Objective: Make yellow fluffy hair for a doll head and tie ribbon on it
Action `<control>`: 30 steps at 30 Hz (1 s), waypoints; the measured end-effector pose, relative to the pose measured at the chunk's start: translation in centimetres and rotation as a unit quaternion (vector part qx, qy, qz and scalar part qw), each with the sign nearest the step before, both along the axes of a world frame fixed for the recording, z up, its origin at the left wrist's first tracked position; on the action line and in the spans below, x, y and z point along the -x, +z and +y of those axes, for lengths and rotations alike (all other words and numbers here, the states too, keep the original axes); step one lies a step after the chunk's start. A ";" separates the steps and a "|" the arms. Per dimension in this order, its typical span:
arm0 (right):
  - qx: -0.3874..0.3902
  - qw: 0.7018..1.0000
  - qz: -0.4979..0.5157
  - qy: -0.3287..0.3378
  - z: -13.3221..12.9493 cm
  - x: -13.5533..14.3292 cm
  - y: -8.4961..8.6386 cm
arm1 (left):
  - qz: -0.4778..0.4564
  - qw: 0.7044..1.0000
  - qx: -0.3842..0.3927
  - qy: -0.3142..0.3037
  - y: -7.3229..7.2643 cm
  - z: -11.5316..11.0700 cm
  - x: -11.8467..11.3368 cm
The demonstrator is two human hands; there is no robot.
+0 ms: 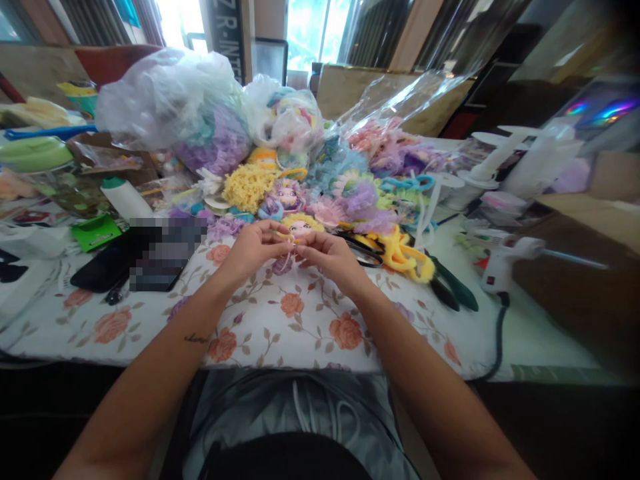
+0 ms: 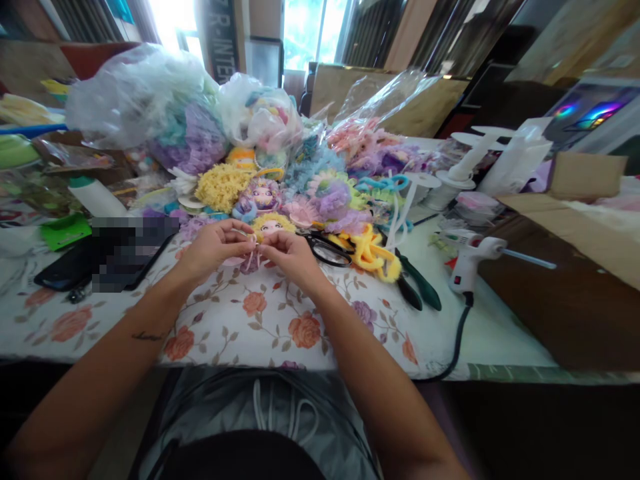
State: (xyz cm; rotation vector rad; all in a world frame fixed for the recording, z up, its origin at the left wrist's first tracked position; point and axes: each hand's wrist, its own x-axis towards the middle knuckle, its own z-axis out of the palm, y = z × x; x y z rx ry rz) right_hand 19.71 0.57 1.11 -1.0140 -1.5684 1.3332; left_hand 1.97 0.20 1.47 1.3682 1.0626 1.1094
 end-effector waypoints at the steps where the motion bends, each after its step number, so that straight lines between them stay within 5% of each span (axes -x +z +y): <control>1: -0.008 1.000 0.009 -0.003 0.0 0.0 0.0 | 0.015 1.000 -0.014 -0.006 0.0 -0.1 -0.1; 8: -0.080 0.996 -0.032 -0.031 0.1 0.0 -0.4 | 0.057 0.996 -0.057 -0.035 -0.2 -0.3 -0.5; 18: -0.041 0.996 0.038 -0.069 0.6 -0.1 -0.9 | 0.039 0.996 0.007 -0.079 0.1 -0.4 -0.5; 30: 0.020 0.994 0.090 -0.051 0.5 -0.2 -0.7 | 0.046 0.997 -0.027 -0.047 -0.3 0.0 -0.1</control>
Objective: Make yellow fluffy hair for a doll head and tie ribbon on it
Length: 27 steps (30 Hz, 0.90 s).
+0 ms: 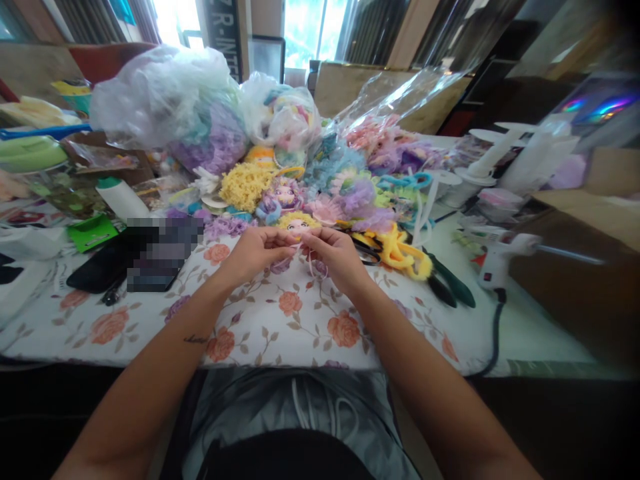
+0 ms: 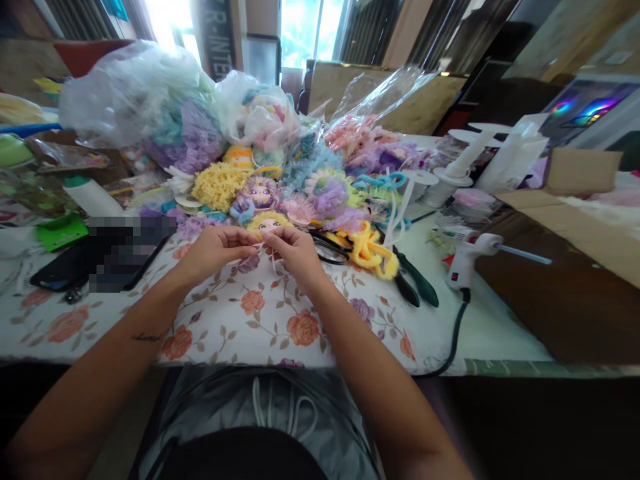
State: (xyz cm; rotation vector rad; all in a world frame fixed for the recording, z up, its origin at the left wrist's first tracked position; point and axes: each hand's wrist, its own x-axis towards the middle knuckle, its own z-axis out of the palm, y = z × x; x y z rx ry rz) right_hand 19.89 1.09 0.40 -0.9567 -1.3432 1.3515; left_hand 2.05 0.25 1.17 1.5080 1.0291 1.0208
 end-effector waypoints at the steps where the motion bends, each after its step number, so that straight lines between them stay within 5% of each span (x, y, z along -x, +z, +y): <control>1: 0.006 1.000 0.004 0.010 0.0 0.0 0.0 | -0.003 1.000 0.003 0.005 0.0 0.0 0.0; 14: -0.017 1.000 0.003 0.020 -0.1 0.0 0.1 | -0.012 1.000 0.009 0.013 0.2 -0.1 0.0; 27: 0.020 0.998 0.034 -0.046 -0.3 0.7 -0.6 | 0.169 0.970 -0.173 0.002 -0.2 -0.3 -1.1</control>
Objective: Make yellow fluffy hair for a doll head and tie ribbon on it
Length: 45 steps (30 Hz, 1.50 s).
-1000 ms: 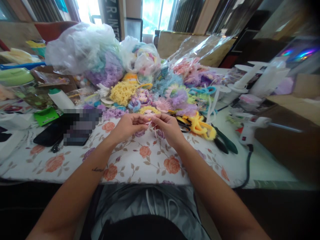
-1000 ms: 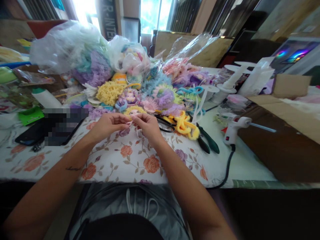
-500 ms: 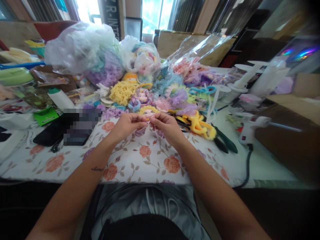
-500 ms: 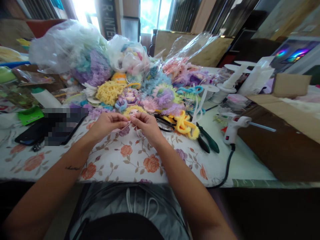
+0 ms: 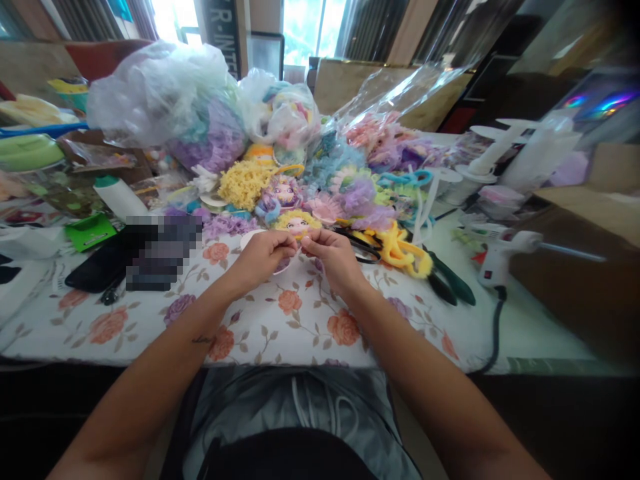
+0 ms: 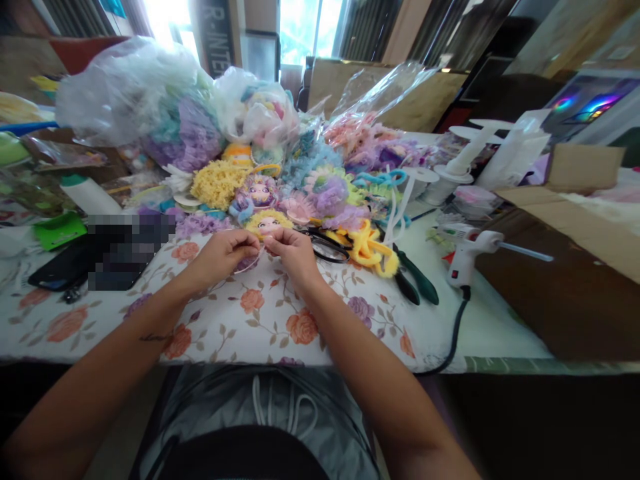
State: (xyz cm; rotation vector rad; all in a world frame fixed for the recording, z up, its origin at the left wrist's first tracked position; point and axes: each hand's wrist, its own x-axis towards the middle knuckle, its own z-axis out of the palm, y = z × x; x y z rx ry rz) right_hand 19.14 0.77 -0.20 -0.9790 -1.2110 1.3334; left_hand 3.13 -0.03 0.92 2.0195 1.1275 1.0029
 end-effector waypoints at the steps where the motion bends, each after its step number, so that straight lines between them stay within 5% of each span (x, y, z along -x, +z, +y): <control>1: 0.006 1.000 0.006 -0.004 0.0 0.0 0.0 | 0.006 1.000 0.000 0.000 0.0 0.0 -0.1; 8: 0.052 0.997 0.050 -0.030 0.3 0.2 -0.4 | -0.012 1.000 0.017 -0.012 -0.3 0.3 -0.4; 19: -0.026 1.000 0.004 0.014 0.6 -0.3 -0.2 | -0.238 0.955 0.176 0.012 -0.5 0.4 0.0; 25: -0.051 0.998 -0.017 0.025 0.2 -0.1 0.0 | -0.189 0.967 0.169 -0.028 -0.3 0.1 0.3; 32: -0.053 0.997 -0.027 0.043 0.1 -0.1 0.1 | -0.250 0.948 0.184 0.065 -0.2 0.3 0.2; 39: -0.134 0.976 -0.161 0.062 -0.2 0.2 0.2 | -0.322 0.924 0.179 0.103 -0.5 0.1 -0.3; 45: -0.085 0.990 -0.093 0.055 -0.4 0.3 0.2 | -0.314 0.932 0.153 0.099 -0.4 0.0 -0.4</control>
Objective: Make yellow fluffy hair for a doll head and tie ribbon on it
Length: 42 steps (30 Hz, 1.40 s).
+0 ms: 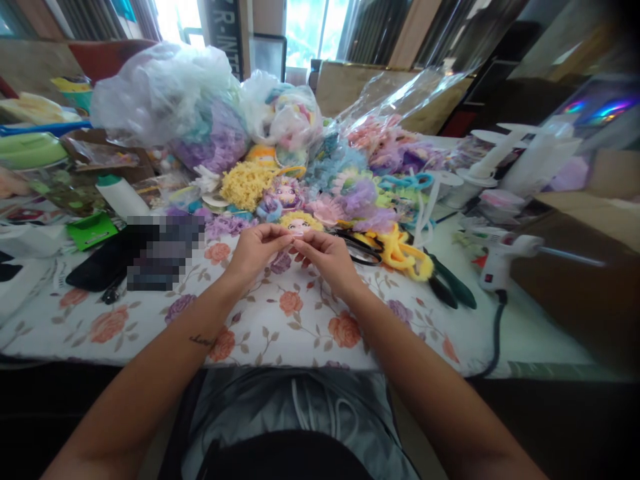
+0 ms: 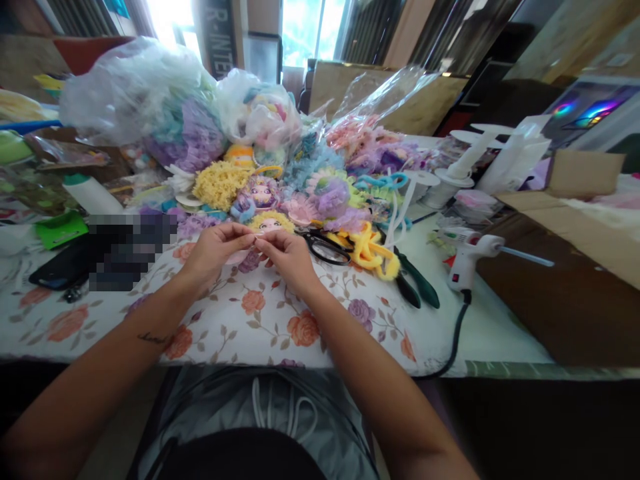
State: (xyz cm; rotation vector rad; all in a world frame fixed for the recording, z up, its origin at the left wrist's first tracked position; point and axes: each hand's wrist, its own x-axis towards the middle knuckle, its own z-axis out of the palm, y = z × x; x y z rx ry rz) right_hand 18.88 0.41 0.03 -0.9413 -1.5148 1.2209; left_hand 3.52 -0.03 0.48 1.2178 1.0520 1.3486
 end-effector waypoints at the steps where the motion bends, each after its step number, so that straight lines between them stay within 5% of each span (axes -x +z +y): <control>1: 0.014 1.000 0.007 0.010 0.0 0.0 0.1 | 0.004 1.000 -0.002 -0.003 0.0 0.0 0.0; 11: 0.233 0.945 0.168 0.154 0.0 0.0 0.3 | -0.008 1.000 0.009 -0.012 0.0 -0.1 -0.1; 17: 0.230 0.936 0.204 0.169 0.2 -0.1 0.2 | 0.008 0.999 -0.003 -0.037 0.1 -0.2 -0.1; 28: 0.203 0.963 0.155 0.079 -0.1 -0.4 0.7 | 0.018 0.997 0.007 -0.074 0.4 -0.1 0.3; 42: 0.156 0.977 0.130 0.061 -0.3 -0.4 0.9 | -0.214 0.946 0.156 -0.185 0.6 0.0 0.5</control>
